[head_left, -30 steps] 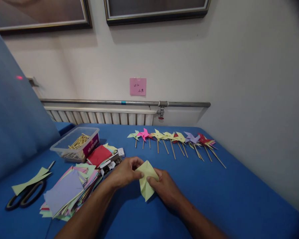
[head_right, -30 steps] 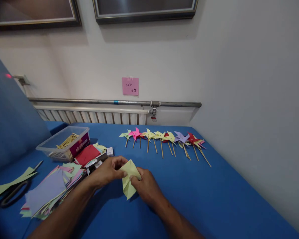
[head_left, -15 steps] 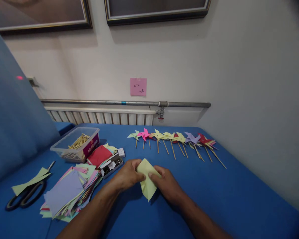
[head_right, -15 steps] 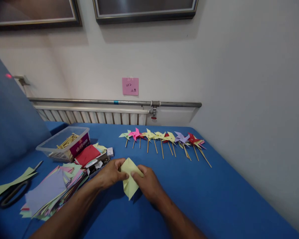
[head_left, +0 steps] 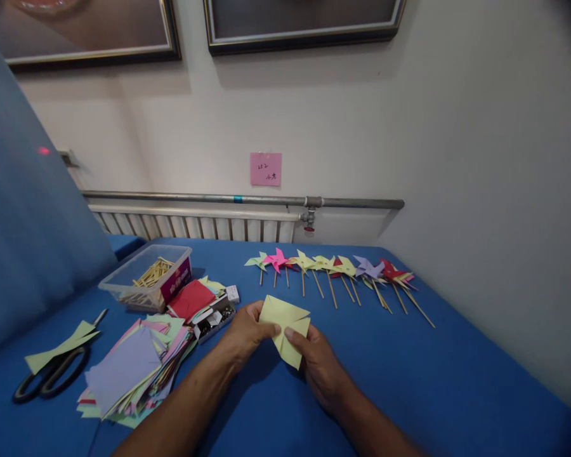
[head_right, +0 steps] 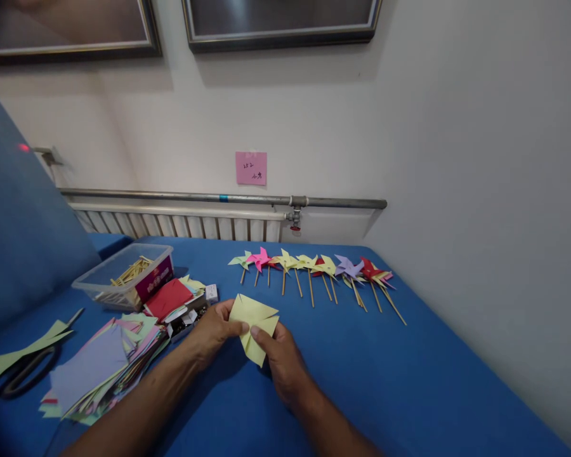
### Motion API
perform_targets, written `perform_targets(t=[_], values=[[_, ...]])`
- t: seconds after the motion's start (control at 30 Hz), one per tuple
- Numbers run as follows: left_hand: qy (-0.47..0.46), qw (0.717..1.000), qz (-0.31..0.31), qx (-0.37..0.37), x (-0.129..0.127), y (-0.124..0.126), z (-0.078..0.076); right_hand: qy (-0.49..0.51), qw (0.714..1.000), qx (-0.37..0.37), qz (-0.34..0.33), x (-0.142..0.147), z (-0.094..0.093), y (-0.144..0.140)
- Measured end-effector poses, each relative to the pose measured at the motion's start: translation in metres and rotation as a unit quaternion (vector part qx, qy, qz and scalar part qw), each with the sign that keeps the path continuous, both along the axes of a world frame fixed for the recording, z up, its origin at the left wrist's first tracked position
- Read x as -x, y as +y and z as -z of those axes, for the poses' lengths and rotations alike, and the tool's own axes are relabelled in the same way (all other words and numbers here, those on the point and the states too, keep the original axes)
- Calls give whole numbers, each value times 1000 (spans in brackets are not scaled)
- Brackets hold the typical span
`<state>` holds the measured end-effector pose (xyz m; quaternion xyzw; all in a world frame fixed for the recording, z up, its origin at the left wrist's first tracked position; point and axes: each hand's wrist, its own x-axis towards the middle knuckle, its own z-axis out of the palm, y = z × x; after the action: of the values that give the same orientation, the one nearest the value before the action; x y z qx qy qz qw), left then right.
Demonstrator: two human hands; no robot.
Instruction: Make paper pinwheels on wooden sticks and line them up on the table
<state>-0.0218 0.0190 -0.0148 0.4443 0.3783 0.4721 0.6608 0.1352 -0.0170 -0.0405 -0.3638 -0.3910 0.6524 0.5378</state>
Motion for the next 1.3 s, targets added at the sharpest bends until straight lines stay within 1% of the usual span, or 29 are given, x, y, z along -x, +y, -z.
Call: perform_targets(t=[0.1, 0.17, 0.33, 0.6, 0.8, 0.97, 1.17, 1.3], values=[[19, 1000, -22, -4, -5, -1, 4, -36, 998, 17, 49, -1, 12, 5], [28, 999, -31, -5, -7, -1, 5, -54, 996, 27, 66, -3, 18, 8], [29, 999, -20, -3, -8, -1, 9, -58, 995, 26, 81, -6, 21, 10], [35, 999, -10, -4, -7, -1, 11, -76, 993, 21, 92, -7, 23, 13], [38, 999, -39, -7, -9, 0, 14, -74, 994, 24, 79, -7, 23, 10], [59, 997, -54, -25, -10, 1, 18, -78, 994, 16, 74, -7, 23, 9], [63, 997, -41, -33, -11, 1, 19, -99, 990, 19, 98, -9, 25, 11], [65, 997, -35, -32, -12, 0, 18, -101, 990, 19, 92, -9, 25, 12]])
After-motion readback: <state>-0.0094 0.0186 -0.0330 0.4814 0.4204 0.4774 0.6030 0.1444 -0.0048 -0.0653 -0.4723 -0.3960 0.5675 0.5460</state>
